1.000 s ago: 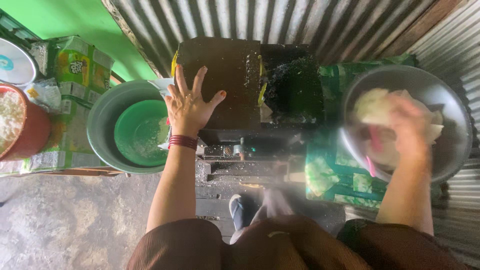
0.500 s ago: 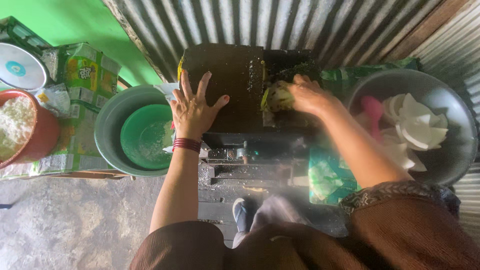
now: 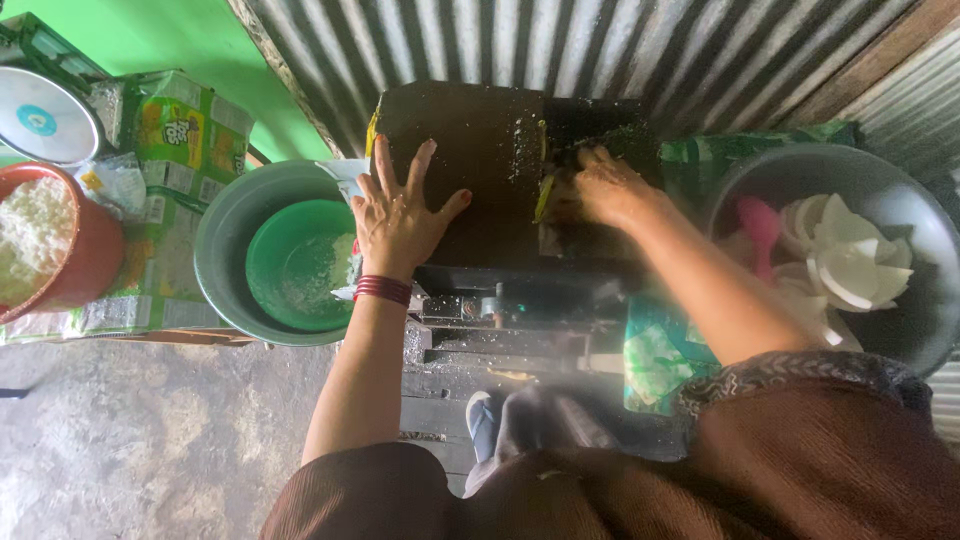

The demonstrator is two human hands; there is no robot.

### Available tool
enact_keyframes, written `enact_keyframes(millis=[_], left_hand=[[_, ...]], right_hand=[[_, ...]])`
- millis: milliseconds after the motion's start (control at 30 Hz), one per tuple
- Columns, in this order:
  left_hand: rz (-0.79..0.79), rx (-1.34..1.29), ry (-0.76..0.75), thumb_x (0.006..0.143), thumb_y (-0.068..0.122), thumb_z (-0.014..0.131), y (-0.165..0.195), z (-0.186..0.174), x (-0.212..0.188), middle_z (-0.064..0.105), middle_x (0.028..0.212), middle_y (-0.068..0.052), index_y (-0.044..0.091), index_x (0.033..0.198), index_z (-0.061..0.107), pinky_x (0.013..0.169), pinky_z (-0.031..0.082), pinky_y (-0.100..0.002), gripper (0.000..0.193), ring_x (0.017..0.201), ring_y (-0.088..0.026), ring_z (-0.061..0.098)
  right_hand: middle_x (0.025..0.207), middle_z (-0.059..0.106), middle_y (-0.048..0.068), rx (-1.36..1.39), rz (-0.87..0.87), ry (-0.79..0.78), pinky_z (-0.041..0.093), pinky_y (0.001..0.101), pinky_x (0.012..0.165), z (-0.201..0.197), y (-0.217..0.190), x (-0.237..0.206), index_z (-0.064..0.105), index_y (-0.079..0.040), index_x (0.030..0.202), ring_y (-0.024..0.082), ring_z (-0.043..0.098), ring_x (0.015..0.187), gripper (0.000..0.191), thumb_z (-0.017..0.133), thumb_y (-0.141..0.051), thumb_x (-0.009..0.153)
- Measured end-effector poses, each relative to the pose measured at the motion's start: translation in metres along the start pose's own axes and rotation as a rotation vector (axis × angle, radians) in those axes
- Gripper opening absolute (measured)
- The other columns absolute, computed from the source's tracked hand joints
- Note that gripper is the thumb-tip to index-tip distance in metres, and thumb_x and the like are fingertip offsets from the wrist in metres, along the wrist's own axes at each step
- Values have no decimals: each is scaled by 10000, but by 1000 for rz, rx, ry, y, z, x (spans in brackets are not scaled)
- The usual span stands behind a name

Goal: The person grates coconut halves against a manual rotary grater machine, holding a wooden block over the machine with one hand while rubbing the coconut with the other. Grated coconut collects in a red bowl, and the person occasionally scoops grated coconut and arranges sliced coconut pieces in a gray basin.

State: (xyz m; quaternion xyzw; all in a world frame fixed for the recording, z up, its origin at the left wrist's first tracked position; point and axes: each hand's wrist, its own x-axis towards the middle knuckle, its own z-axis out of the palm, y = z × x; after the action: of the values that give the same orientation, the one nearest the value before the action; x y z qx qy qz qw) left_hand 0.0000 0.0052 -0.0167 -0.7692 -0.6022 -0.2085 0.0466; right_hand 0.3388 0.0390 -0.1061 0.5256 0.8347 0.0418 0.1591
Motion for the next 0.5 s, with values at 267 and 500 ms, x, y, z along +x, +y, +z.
enact_keyframes(millis=[267, 500], left_hand=[[11, -1, 21, 843, 760, 688, 0, 0, -1, 358, 1571, -242, 317, 1510, 513, 818, 488, -533, 820, 1073, -424, 549], [3, -10, 0, 839, 773, 686, 1, -1, 0, 350, 1574, -243, 308, 1508, 519, 832, 490, -534, 832, 1074, -424, 548]], right_hand=[[1482, 463, 239, 149, 96, 64, 377, 553, 1096, -15, -19, -6, 742, 0, 1070, 430, 400, 1444, 350, 635, -130, 762], [1381, 480, 268, 330, 208, -105, 424, 503, 1101, -35, -36, -22, 683, 58, 1172, 421, 440, 1336, 447, 680, -296, 899]])
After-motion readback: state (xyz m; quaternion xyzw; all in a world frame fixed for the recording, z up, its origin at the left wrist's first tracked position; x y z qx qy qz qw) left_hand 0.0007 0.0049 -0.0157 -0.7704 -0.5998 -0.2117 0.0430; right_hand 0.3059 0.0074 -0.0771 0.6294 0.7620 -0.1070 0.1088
